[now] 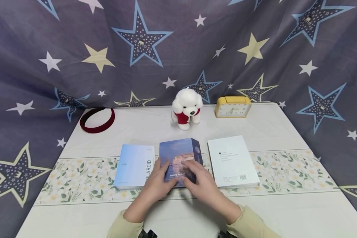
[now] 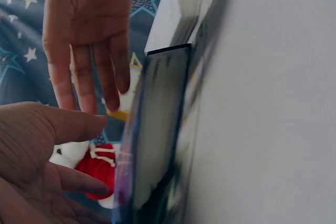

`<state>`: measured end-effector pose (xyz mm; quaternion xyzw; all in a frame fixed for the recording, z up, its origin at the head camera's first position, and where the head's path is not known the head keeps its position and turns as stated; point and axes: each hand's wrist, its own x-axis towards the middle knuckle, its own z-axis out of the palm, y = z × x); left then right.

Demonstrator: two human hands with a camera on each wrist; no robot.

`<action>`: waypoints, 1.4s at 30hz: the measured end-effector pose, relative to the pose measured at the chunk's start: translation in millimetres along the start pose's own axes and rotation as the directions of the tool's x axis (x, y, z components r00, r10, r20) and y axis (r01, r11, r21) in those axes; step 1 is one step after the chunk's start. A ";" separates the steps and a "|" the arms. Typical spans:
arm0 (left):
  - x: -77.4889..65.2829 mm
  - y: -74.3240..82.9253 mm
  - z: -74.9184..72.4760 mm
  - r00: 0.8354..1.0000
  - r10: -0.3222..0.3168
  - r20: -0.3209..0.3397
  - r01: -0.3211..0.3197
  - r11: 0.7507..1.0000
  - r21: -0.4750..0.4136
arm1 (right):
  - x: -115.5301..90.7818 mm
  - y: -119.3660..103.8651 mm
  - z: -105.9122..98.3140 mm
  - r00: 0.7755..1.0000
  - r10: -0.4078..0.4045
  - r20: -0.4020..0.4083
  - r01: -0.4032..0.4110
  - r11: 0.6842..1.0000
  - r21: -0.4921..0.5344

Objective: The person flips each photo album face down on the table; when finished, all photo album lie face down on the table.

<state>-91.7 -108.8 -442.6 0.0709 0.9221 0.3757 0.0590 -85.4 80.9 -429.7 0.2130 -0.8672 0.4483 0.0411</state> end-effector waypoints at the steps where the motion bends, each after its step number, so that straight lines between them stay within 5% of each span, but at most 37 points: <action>1: -1.3 -0.5 -2.8 1.000 0.009 -0.011 -0.009 1.000 -0.002 | 1.9 -0.3 2.4 1.000 -0.009 0.029 0.009 1.000 0.026; 5: -5.8 -5.9 -14.8 0.997 0.031 -0.075 -0.030 1.000 0.002 | 8.6 -2.2 13.7 0.980 -0.018 0.196 -0.023 0.979 0.203; 10: -9.6 -14.3 -30.3 0.988 0.015 -0.152 -0.010 0.999 0.034 | 15.1 -7.6 28.1 0.920 0.015 0.392 -0.190 0.891 0.412; 20: -13.8 -34.1 -49.5 0.968 -0.027 -0.248 0.082 0.974 0.210 | 24.5 -22.5 51.6 0.832 0.013 0.555 -0.322 0.825 0.463; 29: -15.5 -49.5 -60.4 0.958 -0.160 -0.238 0.210 0.956 0.204 | 24.1 -42.2 73.5 0.847 0.004 0.532 -0.343 0.770 0.539; 34: -15.6 -55.0 -63.7 0.956 -0.224 -0.188 0.258 0.949 0.179 | 22.6 -53.6 76.3 0.849 0.148 0.507 -0.427 0.757 0.494; 37: -15.7 -57.2 -65.5 0.954 -0.252 -0.164 0.279 0.945 0.172 | 22.4 -57.7 78.8 0.836 0.218 0.503 -0.496 0.694 0.523; 42: -15.7 -59.0 -68.6 0.950 -0.274 -0.152 0.297 0.940 0.165 | 25.3 -57.5 84.4 0.854 0.201 0.480 -0.507 0.534 0.677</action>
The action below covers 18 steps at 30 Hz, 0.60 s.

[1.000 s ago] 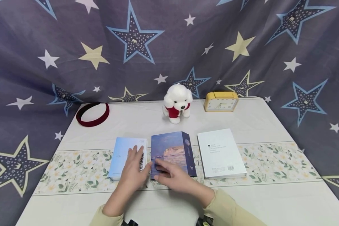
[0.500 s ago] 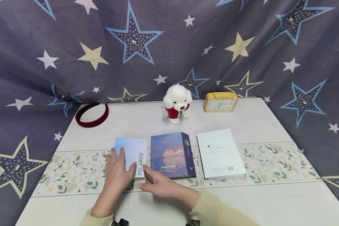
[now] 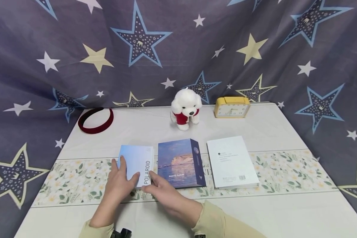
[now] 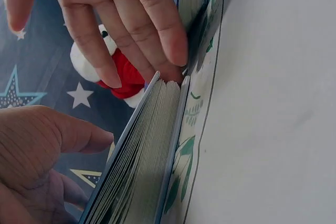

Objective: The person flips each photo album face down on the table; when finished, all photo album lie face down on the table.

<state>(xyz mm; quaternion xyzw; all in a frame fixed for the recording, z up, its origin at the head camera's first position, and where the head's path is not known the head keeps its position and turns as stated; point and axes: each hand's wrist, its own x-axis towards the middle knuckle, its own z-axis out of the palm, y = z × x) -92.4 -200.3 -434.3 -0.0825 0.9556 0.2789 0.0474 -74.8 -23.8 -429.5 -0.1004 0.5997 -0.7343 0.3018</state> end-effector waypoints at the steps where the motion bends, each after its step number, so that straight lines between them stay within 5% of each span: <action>1: 0.3 -0.1 -0.3 1.000 -0.002 0.002 0.002 1.000 -0.002 | 0.6 0.7 -0.2 1.000 -0.007 -0.010 0.007 1.000 0.019; 18: 1.9 -5.0 -3.2 1.000 -0.029 0.001 0.029 0.997 -0.069 | -9.6 3.7 -2.0 0.989 -0.053 -0.142 0.074 0.986 0.151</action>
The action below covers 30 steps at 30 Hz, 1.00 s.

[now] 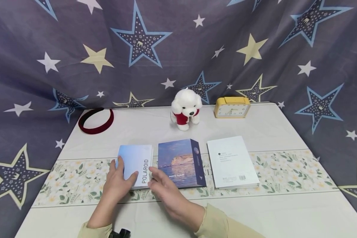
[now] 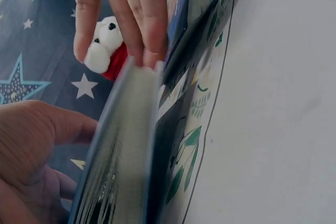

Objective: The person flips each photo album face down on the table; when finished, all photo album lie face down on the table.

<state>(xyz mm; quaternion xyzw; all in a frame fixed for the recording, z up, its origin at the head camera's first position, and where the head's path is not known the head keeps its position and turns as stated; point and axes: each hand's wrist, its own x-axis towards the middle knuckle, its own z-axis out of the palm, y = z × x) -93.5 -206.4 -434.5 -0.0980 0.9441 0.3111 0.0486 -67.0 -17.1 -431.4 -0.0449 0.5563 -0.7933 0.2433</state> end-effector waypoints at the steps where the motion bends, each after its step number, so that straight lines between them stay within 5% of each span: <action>1: 0.1 -0.6 -0.4 1.000 -0.003 -0.001 0.003 1.000 -0.004 | -0.3 -0.9 0.6 1.000 -0.006 -0.003 0.006 1.000 0.017; 6: -0.5 -2.5 -3.1 1.000 -0.006 0.009 0.006 1.000 -0.030 | -0.6 -5.2 3.4 0.999 -0.030 -0.021 0.032 0.993 0.112; 16: -4.4 0.8 -5.7 0.992 0.027 0.122 0.001 0.976 -0.218 | 3.7 -3.2 2.5 0.999 -0.038 0.037 0.035 0.997 0.073; 24: -11.9 11.2 -5.7 0.984 0.112 0.136 -0.073 0.962 -0.264 | 3.4 -3.9 -1.5 0.995 -0.064 0.078 0.063 0.998 0.016; 30: -15.3 18.6 -2.1 0.969 0.215 0.125 -0.158 0.920 -0.359 | 5.6 -3.5 -2.9 0.985 -0.119 0.129 0.118 0.993 0.014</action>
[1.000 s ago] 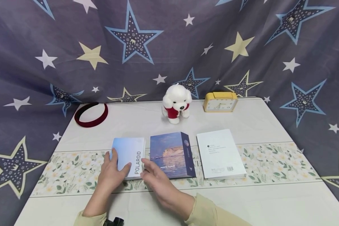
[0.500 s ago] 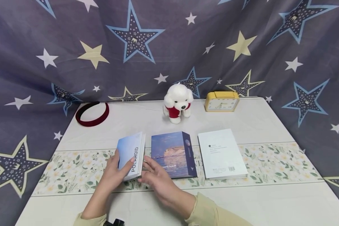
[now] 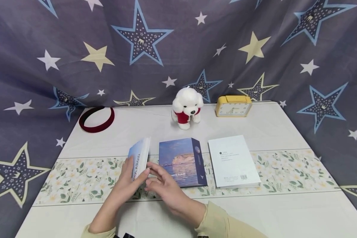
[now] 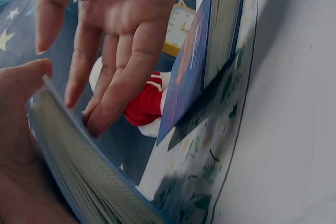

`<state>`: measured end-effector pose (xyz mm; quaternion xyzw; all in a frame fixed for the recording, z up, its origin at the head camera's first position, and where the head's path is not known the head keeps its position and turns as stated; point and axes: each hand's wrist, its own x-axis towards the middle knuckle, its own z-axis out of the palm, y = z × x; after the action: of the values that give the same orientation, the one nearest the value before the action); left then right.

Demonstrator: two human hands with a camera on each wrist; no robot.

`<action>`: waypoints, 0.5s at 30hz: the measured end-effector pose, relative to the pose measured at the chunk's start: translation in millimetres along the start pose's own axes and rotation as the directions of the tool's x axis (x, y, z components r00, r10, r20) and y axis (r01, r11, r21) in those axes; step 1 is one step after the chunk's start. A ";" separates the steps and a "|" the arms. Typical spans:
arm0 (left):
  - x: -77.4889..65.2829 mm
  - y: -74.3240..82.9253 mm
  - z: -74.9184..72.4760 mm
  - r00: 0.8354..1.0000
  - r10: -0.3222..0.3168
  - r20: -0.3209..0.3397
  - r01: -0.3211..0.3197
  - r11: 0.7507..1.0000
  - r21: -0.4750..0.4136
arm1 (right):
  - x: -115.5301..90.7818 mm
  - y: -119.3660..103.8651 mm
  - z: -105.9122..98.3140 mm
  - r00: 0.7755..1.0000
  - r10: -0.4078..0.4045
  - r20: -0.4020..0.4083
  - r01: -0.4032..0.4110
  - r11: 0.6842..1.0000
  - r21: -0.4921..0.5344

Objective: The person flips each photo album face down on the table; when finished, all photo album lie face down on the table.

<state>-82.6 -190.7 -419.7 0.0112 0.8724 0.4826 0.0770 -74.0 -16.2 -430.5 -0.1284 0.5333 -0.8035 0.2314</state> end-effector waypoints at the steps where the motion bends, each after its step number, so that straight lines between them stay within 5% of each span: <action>1: 0.1 1.1 1.0 1.000 0.015 0.003 -0.015 1.000 -0.023 | 0.2 -0.1 0.0 1.000 -0.009 0.011 0.009 1.000 -0.004; 5: 0.8 3.7 3.3 0.998 0.061 0.004 -0.060 0.993 -0.103 | 0.5 -0.3 0.3 0.999 -0.023 0.047 0.024 1.000 -0.017; 15: 0.8 4.4 2.5 1.000 0.025 0.010 -0.023 0.986 -0.166 | 0.0 3.6 1.8 0.998 -0.004 0.065 0.009 0.996 -0.088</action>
<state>-83.3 -186.1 -417.4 0.0180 0.8286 0.5542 0.0770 -72.4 -18.8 -433.1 -0.1660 0.5601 -0.7753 0.2401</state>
